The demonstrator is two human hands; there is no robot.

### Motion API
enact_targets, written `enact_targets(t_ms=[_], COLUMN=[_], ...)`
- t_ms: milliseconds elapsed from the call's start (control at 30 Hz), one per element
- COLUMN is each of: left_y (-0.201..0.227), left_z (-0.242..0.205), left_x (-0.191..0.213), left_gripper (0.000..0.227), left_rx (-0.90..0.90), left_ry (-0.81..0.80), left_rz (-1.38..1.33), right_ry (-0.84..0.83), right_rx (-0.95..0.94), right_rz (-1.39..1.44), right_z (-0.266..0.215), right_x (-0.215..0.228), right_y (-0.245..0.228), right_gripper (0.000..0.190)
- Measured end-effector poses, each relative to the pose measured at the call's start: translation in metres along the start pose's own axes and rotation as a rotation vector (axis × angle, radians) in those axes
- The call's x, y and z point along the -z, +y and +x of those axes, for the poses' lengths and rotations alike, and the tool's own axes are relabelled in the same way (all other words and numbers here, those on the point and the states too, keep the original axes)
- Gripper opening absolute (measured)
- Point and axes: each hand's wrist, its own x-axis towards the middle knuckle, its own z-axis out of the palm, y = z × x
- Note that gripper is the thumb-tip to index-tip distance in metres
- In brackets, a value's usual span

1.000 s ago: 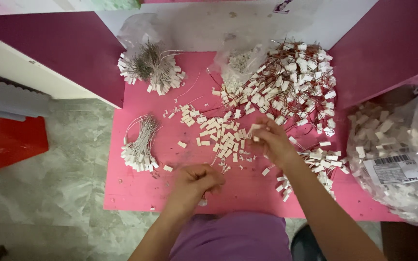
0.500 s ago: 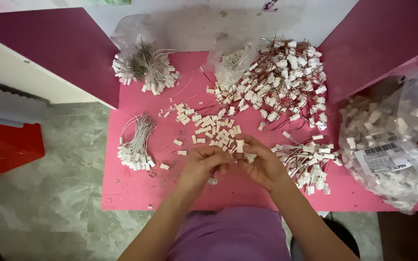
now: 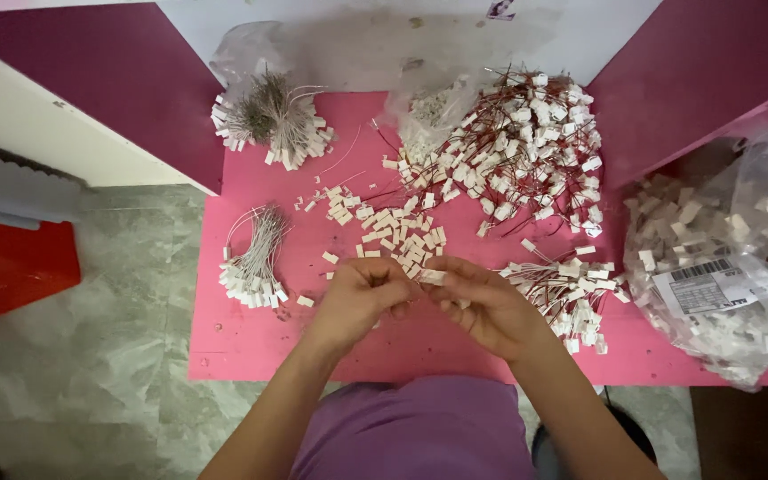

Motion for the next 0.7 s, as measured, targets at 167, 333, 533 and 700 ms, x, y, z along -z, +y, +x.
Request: enact_targets(t_ms=[167,333,533,700], left_y=[-0.007,0.011,0.021,0.015], left_z=[-0.003,-0.013,-0.021,-0.025], left_x=[0.004,0.002,-0.003,-0.006], left_gripper=[0.011,0.01,0.011,0.009], left_rx=[-0.057,0.013,0.077,-0.041], left_ry=[-0.049,-0.067,-0.118,-0.138], left_rz=[-0.004,0.011,0.022,-0.014], right_ry=[0.091,0.019,0.114,0.154], right_rx=[-0.054,-0.019,-0.086,-0.118], right_rz=[-0.002,-0.011,0.028,0.065], right_z=[-0.003,-0.003,-0.011,-0.015], right_x=[-0.002,0.017,-0.005,-0.01], right_y=[0.005,0.012,0.007,0.004], right_gripper=[0.028,0.019,0.026,0.02])
